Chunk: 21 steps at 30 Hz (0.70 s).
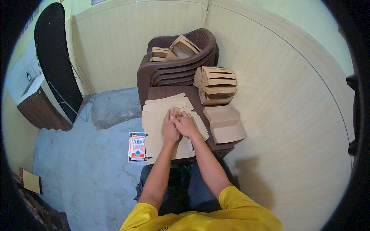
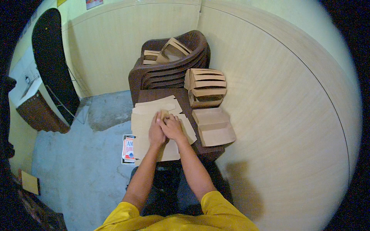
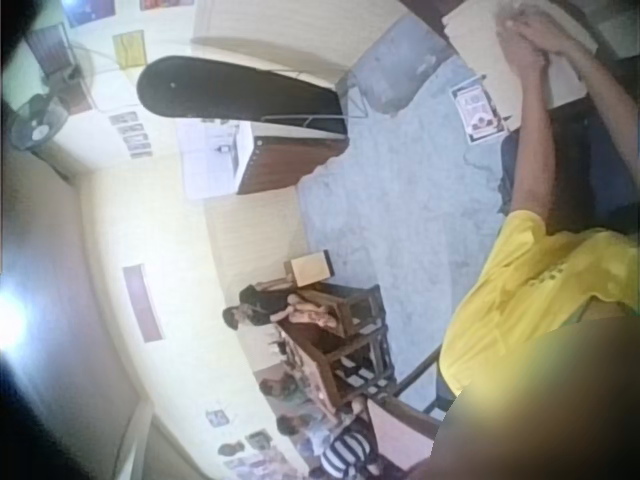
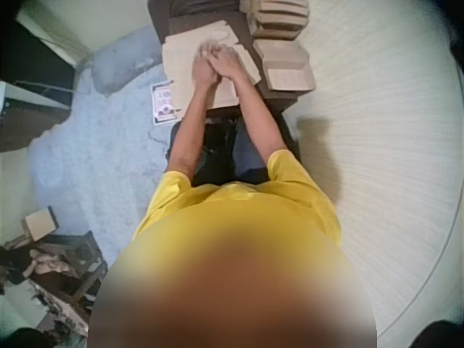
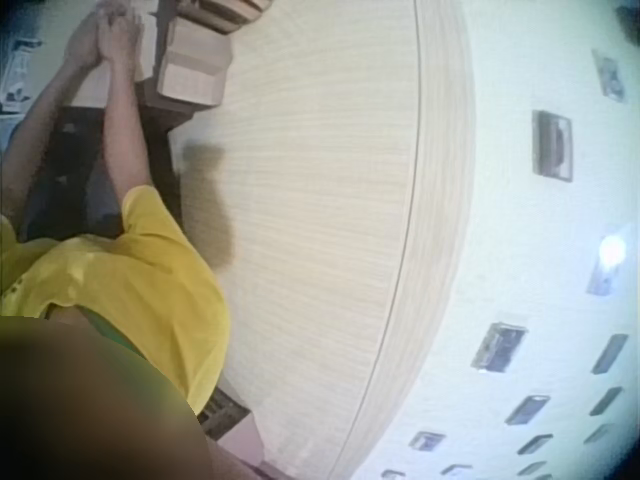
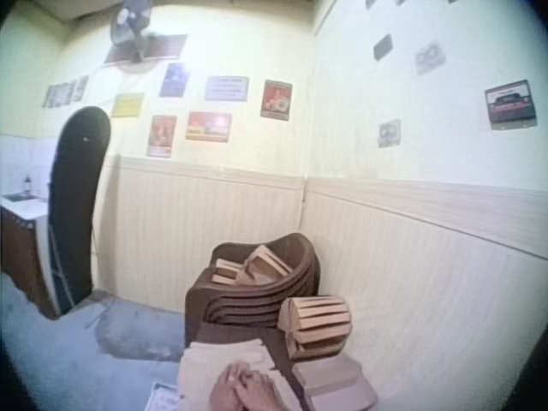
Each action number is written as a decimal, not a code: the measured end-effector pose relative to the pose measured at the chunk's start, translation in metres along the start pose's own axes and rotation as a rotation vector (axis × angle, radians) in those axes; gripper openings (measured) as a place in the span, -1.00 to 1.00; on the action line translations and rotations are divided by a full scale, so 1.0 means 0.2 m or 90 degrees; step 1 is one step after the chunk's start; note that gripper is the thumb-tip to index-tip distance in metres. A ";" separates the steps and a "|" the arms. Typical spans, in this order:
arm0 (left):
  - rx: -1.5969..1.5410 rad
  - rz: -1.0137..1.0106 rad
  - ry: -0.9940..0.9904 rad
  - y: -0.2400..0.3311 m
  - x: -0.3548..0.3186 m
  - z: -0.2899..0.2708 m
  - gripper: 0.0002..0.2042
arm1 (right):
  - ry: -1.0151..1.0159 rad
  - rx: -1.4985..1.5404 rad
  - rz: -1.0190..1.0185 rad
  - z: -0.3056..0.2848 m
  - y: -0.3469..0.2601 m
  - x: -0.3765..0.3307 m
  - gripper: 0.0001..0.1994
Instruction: The person folds flat cardboard pieces into small boxes by hand, tucking flaps and securing them with small fasteners. Completed boxes are stacked on a nearby chair while additional flat pieces are taken from a pile on the table.
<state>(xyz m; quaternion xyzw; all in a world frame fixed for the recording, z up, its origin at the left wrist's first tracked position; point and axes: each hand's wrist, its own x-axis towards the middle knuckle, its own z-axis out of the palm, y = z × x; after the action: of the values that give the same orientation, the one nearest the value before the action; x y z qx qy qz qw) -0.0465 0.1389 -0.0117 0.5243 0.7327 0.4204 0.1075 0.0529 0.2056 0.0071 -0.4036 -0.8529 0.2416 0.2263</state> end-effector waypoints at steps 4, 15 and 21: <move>0.123 0.018 -0.006 -0.01 -0.03 0.00 -0.46 | -0.006 0.013 -0.005 0.02 0.09 0.06 -0.49; 0.296 0.047 -0.058 -0.02 -0.04 0.03 -0.49 | 0.094 0.064 0.043 -0.03 0.27 0.16 -0.79; 0.287 0.067 -0.054 -0.05 -0.04 0.04 -0.49 | 0.149 0.021 0.111 0.03 0.24 0.30 -0.76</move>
<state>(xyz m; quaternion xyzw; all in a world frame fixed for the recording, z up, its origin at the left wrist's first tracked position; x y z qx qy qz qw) -0.0448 0.1361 -0.0259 0.5896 0.7746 0.2288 -0.0037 0.0434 0.2793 -0.0143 -0.4980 -0.7784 0.2257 0.3086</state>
